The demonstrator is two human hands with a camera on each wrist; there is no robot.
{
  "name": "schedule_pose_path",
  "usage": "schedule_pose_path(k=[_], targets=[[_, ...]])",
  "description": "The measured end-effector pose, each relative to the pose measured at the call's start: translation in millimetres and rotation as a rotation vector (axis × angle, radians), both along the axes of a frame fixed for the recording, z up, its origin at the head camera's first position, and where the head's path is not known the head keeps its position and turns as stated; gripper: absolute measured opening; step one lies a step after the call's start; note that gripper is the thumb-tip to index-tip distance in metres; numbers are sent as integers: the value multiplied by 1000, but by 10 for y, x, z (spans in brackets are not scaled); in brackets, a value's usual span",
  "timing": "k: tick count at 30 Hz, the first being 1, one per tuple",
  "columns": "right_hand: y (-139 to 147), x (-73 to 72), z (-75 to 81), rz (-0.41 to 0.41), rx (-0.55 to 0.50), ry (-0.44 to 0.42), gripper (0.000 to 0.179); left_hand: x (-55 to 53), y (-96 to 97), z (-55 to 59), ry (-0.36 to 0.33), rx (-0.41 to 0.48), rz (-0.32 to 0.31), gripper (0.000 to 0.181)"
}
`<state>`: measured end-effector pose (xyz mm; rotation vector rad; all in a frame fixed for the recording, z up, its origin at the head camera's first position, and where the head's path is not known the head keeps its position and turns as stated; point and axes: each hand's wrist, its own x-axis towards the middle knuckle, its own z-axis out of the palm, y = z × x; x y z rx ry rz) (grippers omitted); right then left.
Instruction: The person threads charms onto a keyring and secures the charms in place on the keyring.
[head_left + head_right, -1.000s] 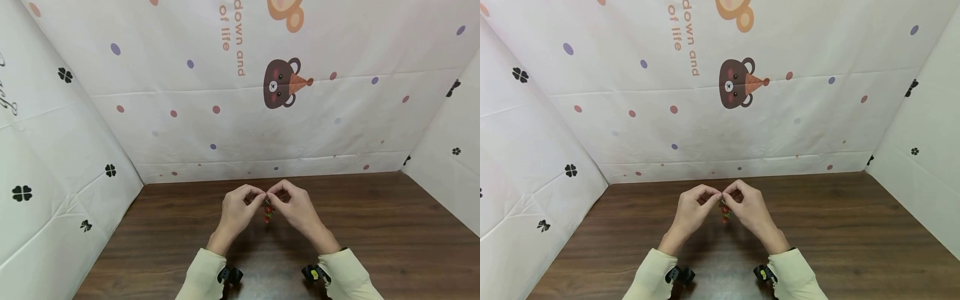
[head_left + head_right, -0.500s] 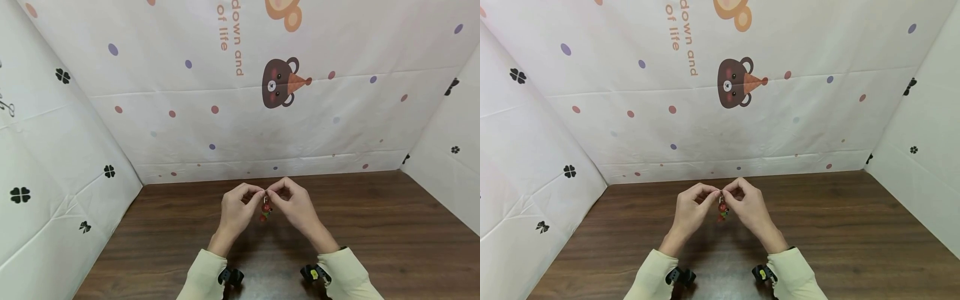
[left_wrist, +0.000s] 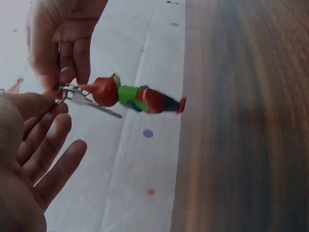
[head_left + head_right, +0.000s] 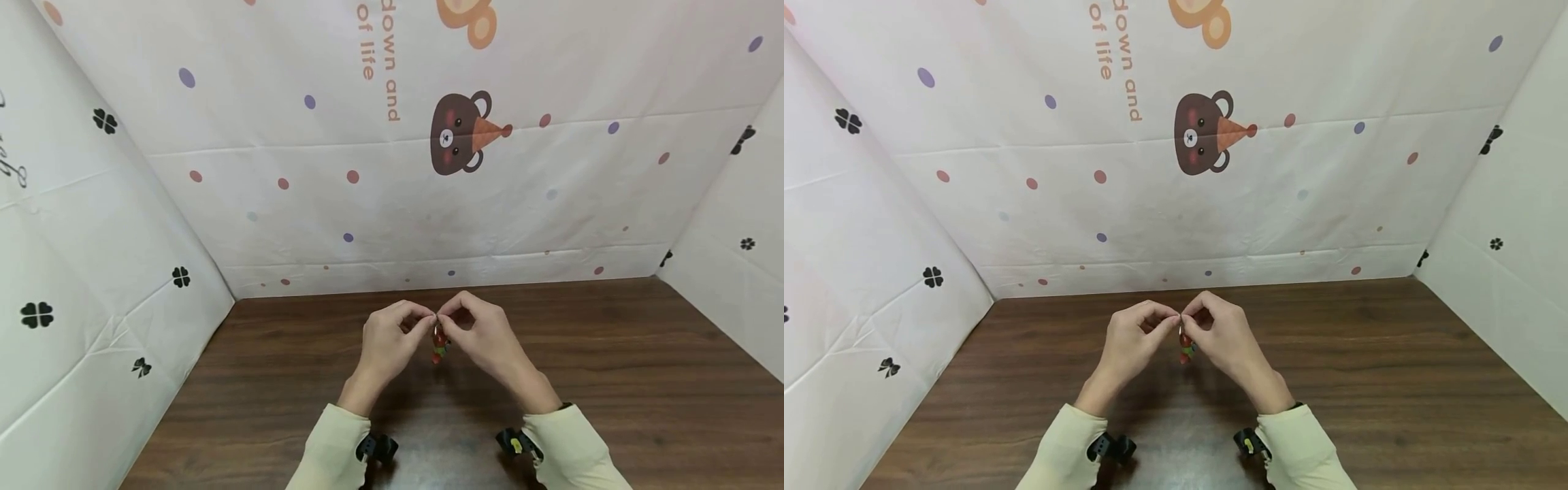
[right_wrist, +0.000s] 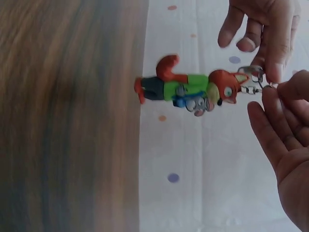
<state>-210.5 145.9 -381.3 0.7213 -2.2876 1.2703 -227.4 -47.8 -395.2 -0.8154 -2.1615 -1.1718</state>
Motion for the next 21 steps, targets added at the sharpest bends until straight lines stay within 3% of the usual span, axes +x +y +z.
schedule_pose_path(k=[7, 10, 17, 21], targets=[[-22, -21, -18, -9, -159, -142, 4, 8, 40, 5, -46, 153, -33, 5], [-13, -24, -9, -3, -184, -169, 5, 3, 43, 2, -70, 172, -49, 6], [19, -13, 22, -7, 29, -67, 14, -12, 15, -15, -55, 12, -14, 5], [21, -4, 32, 6, 64, -23, 16, -4, 14, -11, -20, -29, 19, 10]])
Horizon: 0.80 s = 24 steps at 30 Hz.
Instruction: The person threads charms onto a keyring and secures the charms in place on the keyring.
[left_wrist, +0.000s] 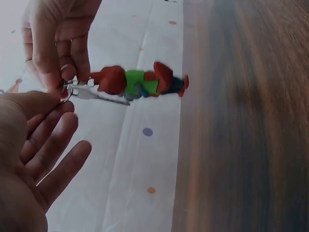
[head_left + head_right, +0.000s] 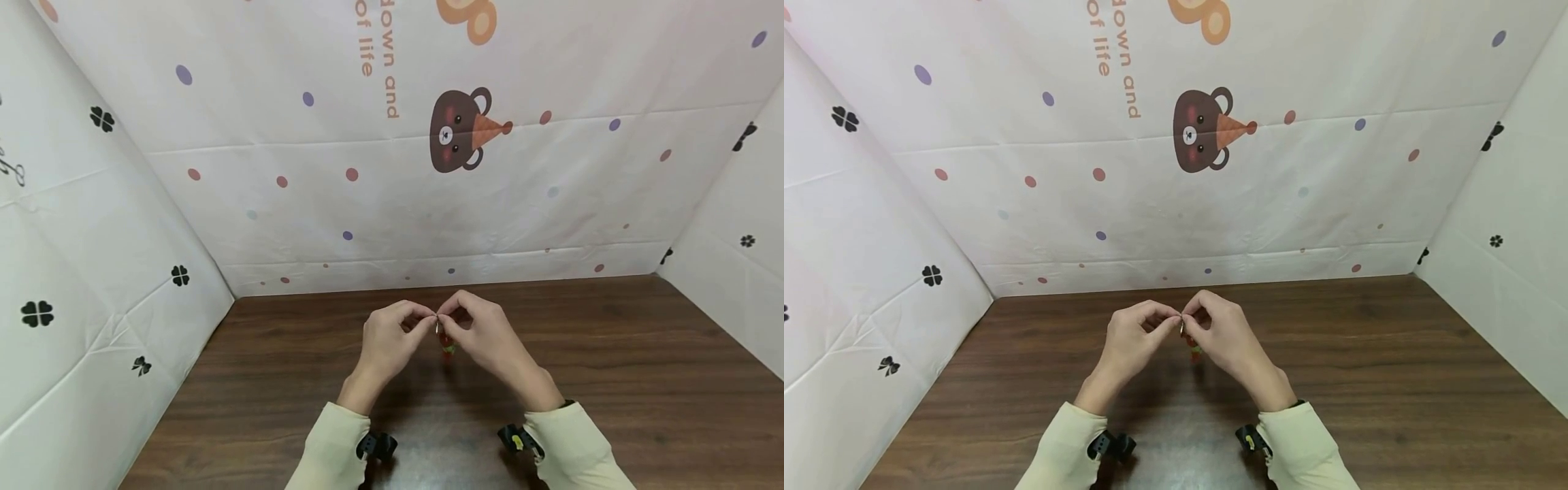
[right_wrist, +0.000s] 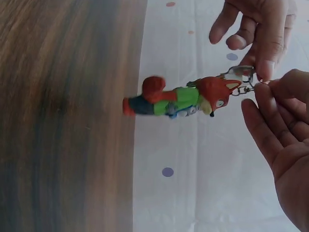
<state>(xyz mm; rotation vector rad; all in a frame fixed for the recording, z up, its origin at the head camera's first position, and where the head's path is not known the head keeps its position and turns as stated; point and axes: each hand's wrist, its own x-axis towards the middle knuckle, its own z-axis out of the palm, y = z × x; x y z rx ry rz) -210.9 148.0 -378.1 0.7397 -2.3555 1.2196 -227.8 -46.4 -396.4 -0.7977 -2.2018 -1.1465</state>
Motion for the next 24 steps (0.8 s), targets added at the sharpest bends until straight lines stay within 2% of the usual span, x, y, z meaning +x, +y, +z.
schedule_pose_path(k=[5, 11, 14, 16, 18, 21, 24], targets=[[-21, -7, -31, -37, -62, -17, 14, 6, 22, -5, 28, 42, 24, 10], [-34, -21, -56, -7, -222, -113, 6, 2, 52, -14, -4, 170, -23, 7], [-26, -32, -52, -5, -256, -138, 6, 6, 59, -10, -33, 209, -49, 7], [-13, -25, -43, -15, -227, -133, 7, 2, 56, -12, -47, 199, -52, 7], [-1, -19, -30, -21, -166, -110, 9, 1, 47, -10, -52, 151, -41, 7], [16, -9, -10, -8, -64, -43, 13, -9, 28, -13, -25, 59, -20, 6], [19, -14, -3, 15, -18, 29, 15, -9, 15, -9, 13, 5, -7, 6]])
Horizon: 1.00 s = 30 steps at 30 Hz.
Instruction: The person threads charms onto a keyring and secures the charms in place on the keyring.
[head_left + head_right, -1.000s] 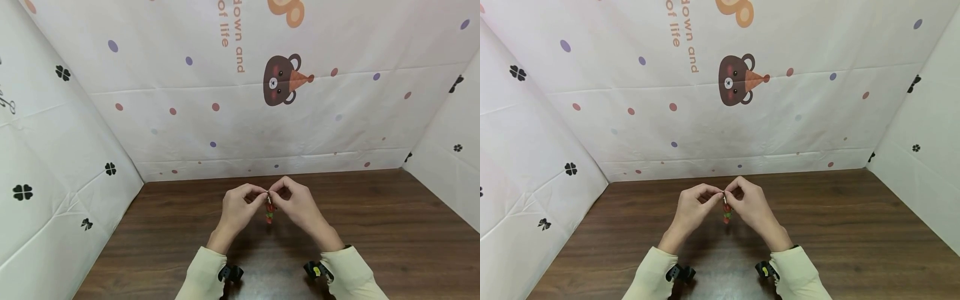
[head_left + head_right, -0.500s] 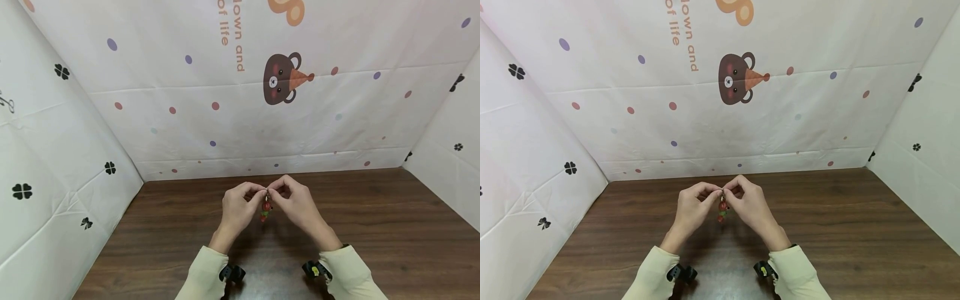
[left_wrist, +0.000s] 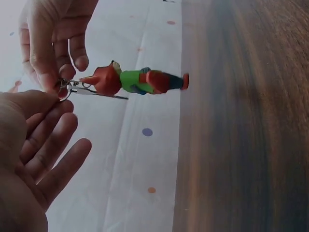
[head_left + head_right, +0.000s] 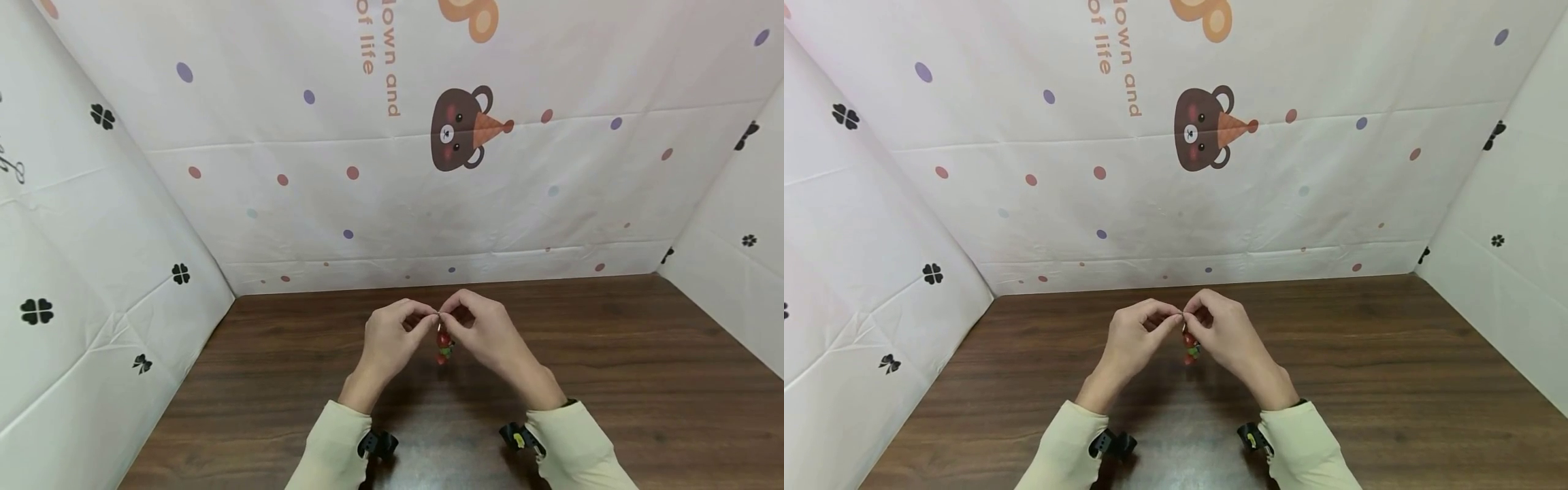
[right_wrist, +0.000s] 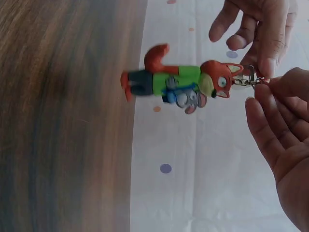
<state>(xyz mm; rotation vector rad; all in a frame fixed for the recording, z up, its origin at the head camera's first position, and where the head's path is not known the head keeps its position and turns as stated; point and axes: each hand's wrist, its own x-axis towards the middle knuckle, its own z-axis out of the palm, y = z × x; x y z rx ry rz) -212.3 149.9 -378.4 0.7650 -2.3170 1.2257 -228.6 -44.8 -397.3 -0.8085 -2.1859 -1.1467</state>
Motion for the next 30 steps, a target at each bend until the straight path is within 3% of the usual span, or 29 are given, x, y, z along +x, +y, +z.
schedule_pose_path(k=[5, 8, 15, 19, 26, 30], targets=[[-16, -15, -20, -60, -10, 59, 14, 6, 20, -10, 31, 21, 24, 7], [-28, -14, -27, -96, -47, 19, 12, 13, 38, -13, 19, 68, 27, 6], [-24, -12, -12, -93, -144, -57, 6, -1, 45, -10, 14, 178, -24, 5], [-7, -3, 2, -95, -74, -13, 9, 2, 30, -4, 15, 125, -20, 6], [-4, -6, 3, -42, 59, 144, 22, 8, 15, 5, 71, -27, 37, 8], [-23, -6, -16, -58, -4, 75, 17, 14, 20, 1, 87, 4, 44, 9]])
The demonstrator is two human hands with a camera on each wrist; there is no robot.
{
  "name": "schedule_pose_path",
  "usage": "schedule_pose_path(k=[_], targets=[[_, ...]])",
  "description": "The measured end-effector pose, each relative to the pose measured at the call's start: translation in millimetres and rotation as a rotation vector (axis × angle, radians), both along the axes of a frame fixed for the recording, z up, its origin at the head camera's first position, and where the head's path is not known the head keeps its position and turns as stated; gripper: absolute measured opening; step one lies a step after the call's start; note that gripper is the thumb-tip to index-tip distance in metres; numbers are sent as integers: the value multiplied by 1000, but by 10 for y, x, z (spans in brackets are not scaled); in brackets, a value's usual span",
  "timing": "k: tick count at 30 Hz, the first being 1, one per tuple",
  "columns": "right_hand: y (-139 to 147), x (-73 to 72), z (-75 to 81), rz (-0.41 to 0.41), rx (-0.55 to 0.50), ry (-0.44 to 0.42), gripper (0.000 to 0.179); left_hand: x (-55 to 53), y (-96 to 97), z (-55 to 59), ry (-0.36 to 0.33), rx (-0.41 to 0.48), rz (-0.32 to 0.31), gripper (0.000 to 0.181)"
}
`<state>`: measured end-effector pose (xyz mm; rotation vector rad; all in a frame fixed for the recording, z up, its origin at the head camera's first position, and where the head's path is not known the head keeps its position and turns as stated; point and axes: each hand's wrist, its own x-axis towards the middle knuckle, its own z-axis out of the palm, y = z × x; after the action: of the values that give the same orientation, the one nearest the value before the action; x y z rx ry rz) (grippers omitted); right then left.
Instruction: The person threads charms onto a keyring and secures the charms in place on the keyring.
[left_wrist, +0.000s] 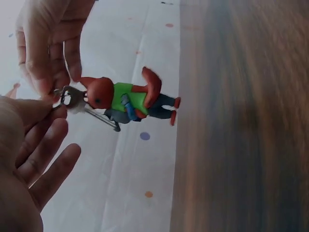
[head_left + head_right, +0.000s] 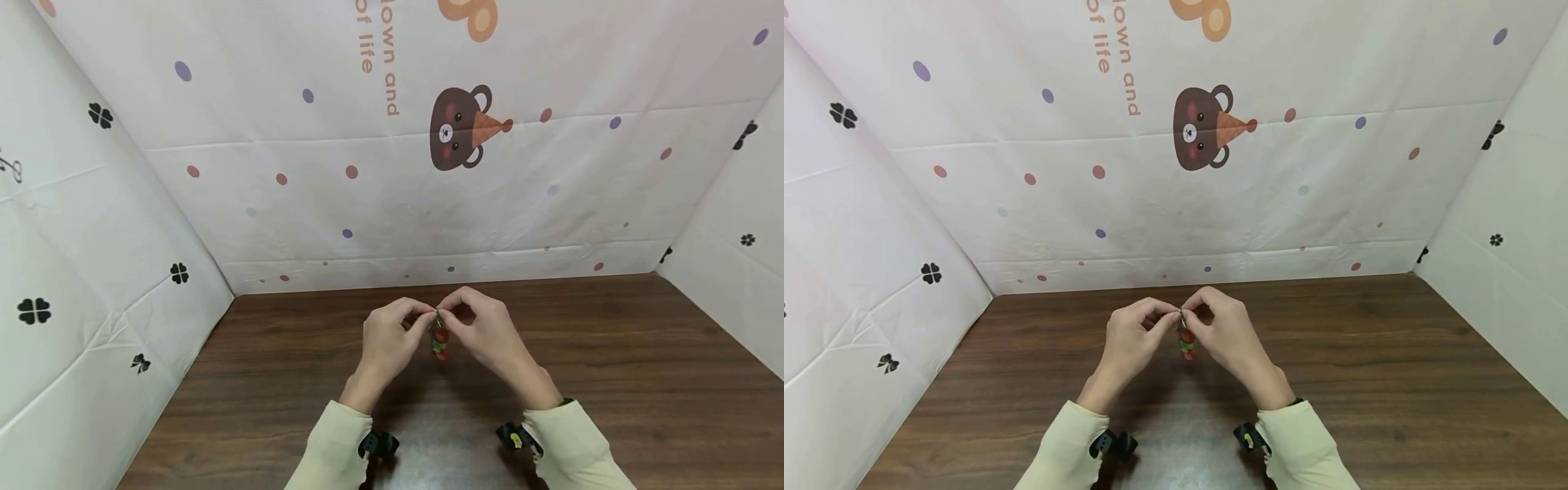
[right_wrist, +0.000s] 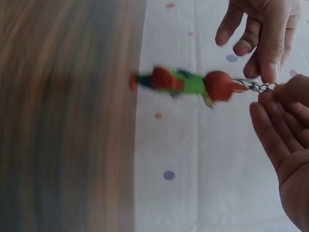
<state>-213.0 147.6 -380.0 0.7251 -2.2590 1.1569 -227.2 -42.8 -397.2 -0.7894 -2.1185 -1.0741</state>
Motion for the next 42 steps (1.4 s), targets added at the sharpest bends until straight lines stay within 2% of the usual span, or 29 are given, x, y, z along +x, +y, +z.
schedule_pose_path(k=[5, 8, 10, 13, 18, 20, 22, 25, 30, 33, 37, 42], targets=[[-12, -2, -11, 21, -161, -128, 7, -9, 27, -14, -10, 123, -45, 7], [-5, -9, -6, 44, -229, -164, 6, -9, 40, -10, -41, 186, -91, 6], [4, -6, -2, 47, -229, -163, 6, -7, 41, -7, -64, 199, -114, 6], [19, 2, 6, 34, -151, -111, 11, -7, 28, -2, -67, 142, -95, 6], [39, 1, 16, 48, 25, 12, 23, 3, -2, 30, 2, -78, 15, 5], [40, 1, 19, 56, 61, 32, 25, 7, -9, 41, 17, -125, 30, 5], [38, 2, 20, 59, 65, 30, 24, 10, -12, 42, 16, -126, 28, 6], [31, 3, 16, 43, 31, -4, 20, 6, -9, 25, 17, -75, 4, 6], [25, -7, 4, 22, -94, -111, 11, -17, 19, -13, 32, 45, -37, 6], [34, -6, 8, 26, -144, -154, 7, -17, 30, -15, 3, 88, -60, 6], [50, 2, 22, 21, -86, -137, 10, -9, 25, -9, -45, 72, -72, 6], [63, 7, 41, 63, 50, -60, 15, -2, -8, 18, -72, -46, -49, 7]])
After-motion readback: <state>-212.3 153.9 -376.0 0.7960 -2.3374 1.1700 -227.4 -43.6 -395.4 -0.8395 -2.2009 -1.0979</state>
